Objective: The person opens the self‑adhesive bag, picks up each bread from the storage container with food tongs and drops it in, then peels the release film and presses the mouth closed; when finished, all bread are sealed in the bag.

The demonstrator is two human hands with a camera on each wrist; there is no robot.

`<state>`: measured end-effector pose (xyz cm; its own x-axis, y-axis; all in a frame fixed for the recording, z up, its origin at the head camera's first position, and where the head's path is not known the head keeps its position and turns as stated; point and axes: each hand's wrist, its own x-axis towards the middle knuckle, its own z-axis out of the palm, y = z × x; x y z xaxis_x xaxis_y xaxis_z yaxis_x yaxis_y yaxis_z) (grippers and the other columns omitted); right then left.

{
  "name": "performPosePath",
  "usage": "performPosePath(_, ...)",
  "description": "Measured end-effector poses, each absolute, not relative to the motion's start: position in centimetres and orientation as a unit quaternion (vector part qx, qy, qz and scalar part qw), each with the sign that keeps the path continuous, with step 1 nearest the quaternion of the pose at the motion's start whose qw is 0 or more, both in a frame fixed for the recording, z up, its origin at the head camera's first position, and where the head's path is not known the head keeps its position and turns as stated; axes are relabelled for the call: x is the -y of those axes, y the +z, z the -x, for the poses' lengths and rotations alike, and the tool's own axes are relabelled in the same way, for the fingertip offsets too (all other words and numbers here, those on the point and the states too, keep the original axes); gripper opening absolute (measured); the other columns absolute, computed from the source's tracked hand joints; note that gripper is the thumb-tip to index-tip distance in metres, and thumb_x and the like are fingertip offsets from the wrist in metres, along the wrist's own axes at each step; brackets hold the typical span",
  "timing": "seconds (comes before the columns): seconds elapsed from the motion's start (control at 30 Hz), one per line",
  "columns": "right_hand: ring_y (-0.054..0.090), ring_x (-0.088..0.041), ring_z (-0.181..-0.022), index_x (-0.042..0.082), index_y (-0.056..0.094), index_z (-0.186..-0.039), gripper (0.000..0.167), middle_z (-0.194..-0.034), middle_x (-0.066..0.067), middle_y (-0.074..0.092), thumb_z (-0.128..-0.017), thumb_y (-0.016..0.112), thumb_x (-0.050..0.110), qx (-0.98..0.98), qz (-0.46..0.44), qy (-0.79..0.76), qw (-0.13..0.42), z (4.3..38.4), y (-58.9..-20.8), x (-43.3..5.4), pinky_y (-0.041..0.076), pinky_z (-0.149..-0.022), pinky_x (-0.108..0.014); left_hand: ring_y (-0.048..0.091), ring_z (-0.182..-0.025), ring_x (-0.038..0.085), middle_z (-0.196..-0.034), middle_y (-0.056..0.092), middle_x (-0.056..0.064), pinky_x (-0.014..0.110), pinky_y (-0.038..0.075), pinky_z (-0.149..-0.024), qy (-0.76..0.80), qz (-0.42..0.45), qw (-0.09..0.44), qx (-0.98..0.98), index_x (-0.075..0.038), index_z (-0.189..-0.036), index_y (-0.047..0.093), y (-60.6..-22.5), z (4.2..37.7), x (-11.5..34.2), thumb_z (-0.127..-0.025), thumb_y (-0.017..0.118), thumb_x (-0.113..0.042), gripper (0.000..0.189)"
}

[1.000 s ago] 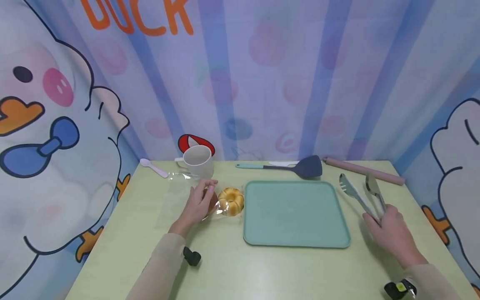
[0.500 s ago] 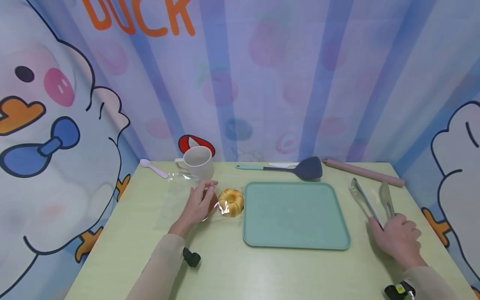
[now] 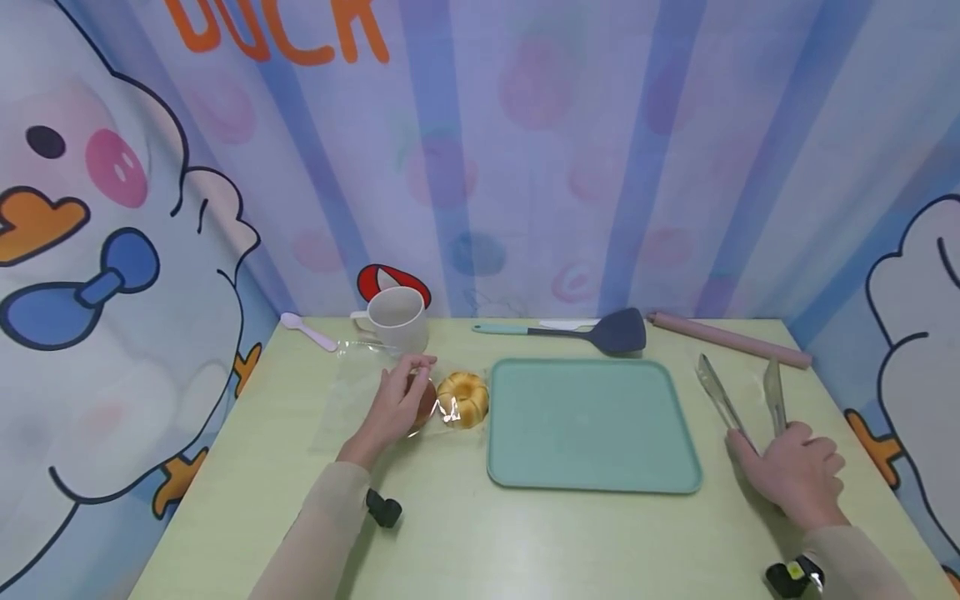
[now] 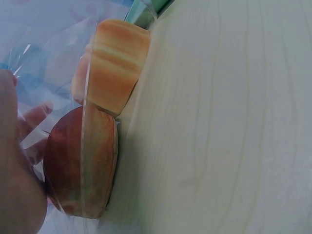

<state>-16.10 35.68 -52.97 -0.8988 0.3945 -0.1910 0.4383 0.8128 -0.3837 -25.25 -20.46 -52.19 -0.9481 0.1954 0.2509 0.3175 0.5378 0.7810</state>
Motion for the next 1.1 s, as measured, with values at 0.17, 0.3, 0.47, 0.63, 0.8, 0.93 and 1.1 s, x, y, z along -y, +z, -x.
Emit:
performPosePath(0.17,0.035,-0.059,-0.095,-0.027,0.019,-0.138,0.117,-0.107,-0.048,0.031,-0.095,0.042,0.08,-0.952,-0.213,-0.215,0.048,16.2,-52.4,-35.5,0.04,-0.068,-0.066,0.045,-0.149,0.036,-0.145,0.062,0.011,0.074,-0.004,-0.123,-0.456,0.143,0.065,0.876,-0.003,-0.124,0.056,-52.1,25.3,20.5,-0.115,0.041,-0.031,0.033)
performPosePath(0.3,0.033,-0.065,-0.104,-0.022,0.019,-0.148,0.111,-0.12,-0.053,0.03,-0.098,0.047,0.073,-0.959,-0.179,-0.22,-0.013,16.4,-51.9,-34.8,0.039,-0.066,-0.068,0.045,-0.149,0.036,-0.144,0.062,0.011,0.074,-0.004,-0.123,-0.456,0.142,0.066,0.876,-0.004,-0.124,0.055,-52.1,25.3,20.5,-0.115,0.042,-0.032,0.032)
performPosePath(0.47,0.033,-0.065,-0.115,-0.012,0.033,-0.15,0.086,-0.13,-0.048,0.034,-0.102,0.059,0.054,-0.952,-0.091,-0.261,-0.129,16.8,-51.6,-32.6,0.037,-0.07,-0.066,0.045,-0.148,0.037,-0.144,0.063,0.012,0.075,-0.004,-0.122,-0.457,0.145,0.073,0.874,-0.004,-0.123,0.055,-52.2,25.4,20.6,-0.115,0.042,-0.03,0.031)
performPosePath(0.63,0.038,-0.059,-0.118,-0.011,0.04,-0.147,0.069,-0.131,-0.042,0.041,-0.101,0.067,0.034,-0.928,0.001,-0.312,-0.205,17.5,-51.4,-29.4,0.034,-0.086,-0.068,0.046,-0.147,0.038,-0.144,0.063,0.012,0.075,-0.004,-0.122,-0.457,0.143,0.07,0.875,-0.004,-0.123,0.055,-52.2,25.3,20.6,-0.114,0.042,-0.03,0.03)
performPosePath(0.8,0.045,-0.049,-0.114,-0.01,0.044,-0.143,0.059,-0.126,-0.035,0.048,-0.1,0.069,0.02,-0.903,0.079,-0.359,-0.224,18.1,-51.1,-25.5,0.036,-0.089,-0.061,0.048,-0.146,0.038,-0.143,0.064,0.012,0.075,-0.003,-0.123,-0.459,0.144,0.071,0.874,-0.003,-0.121,0.056,-52.3,25.3,20.5,-0.114,0.043,-0.029,0.03)
performPosePath(0.93,0.056,-0.04,-0.107,-0.007,0.049,-0.142,0.05,-0.12,-0.026,0.056,-0.103,0.066,0.019,-0.893,0.122,-0.388,-0.191,18.4,-50.6,-21.9,0.049,-0.086,-0.053,0.051,-0.143,0.038,-0.143,0.063,0.012,0.075,-0.003,-0.123,-0.461,0.145,0.068,0.873,-0.003,-0.122,0.056,-52.1,25.3,20.4,-0.114,0.042,-0.029,0.031)
performPosePath(1.1,0.064,-0.028,-0.102,0.001,0.056,-0.139,0.041,-0.117,-0.019,0.065,-0.106,0.063,0.024,-0.883,0.166,-0.426,-0.105,18.3,-50.2,-17.2,0.059,-0.083,-0.048,0.053,-0.141,0.038,-0.145,0.062,0.012,0.073,-0.004,-0.124,-0.461,0.14,0.059,0.874,-0.002,-0.124,0.056,-51.8,25.3,20.4,-0.115,0.041,-0.031,0.034)
